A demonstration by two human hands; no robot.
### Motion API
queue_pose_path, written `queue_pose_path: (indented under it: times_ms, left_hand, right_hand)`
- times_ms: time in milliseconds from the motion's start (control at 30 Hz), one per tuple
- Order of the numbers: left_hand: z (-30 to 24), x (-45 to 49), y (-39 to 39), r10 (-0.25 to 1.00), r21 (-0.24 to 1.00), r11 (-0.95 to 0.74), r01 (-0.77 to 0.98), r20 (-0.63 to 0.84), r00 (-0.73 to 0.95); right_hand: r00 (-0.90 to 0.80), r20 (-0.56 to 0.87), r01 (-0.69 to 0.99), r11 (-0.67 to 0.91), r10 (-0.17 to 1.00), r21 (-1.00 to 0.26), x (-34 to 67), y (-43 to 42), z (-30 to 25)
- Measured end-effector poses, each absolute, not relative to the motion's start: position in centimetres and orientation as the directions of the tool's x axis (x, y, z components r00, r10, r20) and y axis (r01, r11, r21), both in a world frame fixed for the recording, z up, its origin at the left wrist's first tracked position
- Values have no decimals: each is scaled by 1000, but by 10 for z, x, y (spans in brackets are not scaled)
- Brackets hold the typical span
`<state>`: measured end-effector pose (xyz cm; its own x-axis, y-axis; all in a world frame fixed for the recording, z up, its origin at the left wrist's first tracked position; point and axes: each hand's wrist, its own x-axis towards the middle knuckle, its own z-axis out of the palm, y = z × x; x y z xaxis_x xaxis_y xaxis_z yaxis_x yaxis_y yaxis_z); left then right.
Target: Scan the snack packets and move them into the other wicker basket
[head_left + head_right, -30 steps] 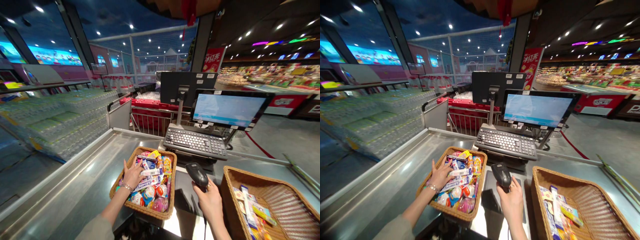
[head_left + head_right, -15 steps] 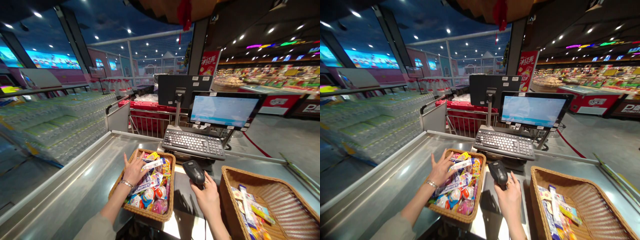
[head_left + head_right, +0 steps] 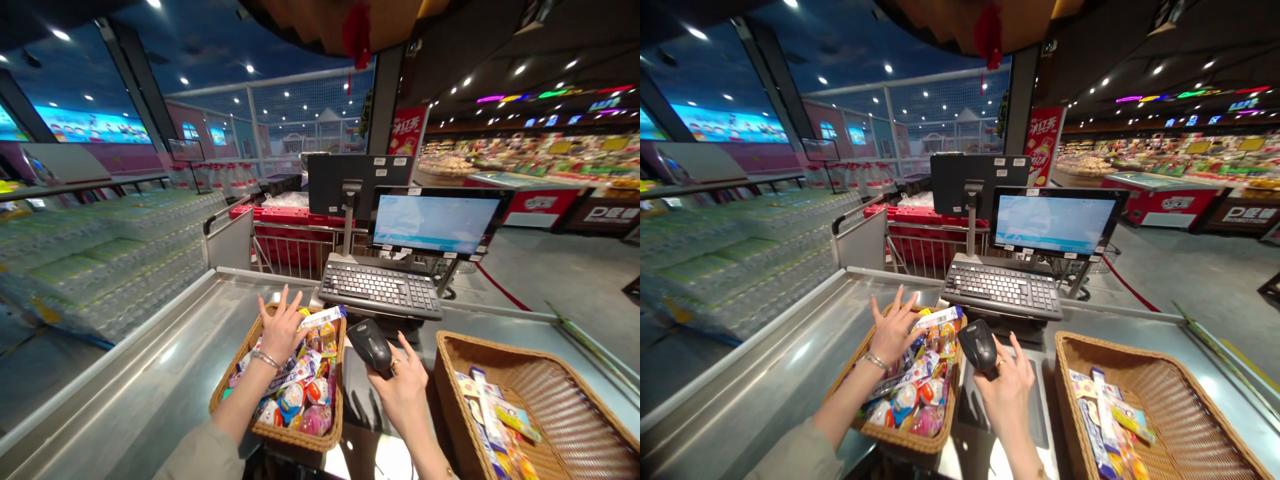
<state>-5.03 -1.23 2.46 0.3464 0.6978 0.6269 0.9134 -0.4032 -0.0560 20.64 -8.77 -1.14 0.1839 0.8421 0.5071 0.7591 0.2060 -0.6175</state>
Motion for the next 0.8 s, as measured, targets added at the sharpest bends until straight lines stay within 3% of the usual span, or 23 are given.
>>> queue_pose_path:
  times_ms: [800]
  left_hand:
    - [22, -24, 0, 652, -50, -456, 889, 661, 372]
  right_hand:
    - [159, 445, 767, 174, 881, -618, 207, -89, -5]
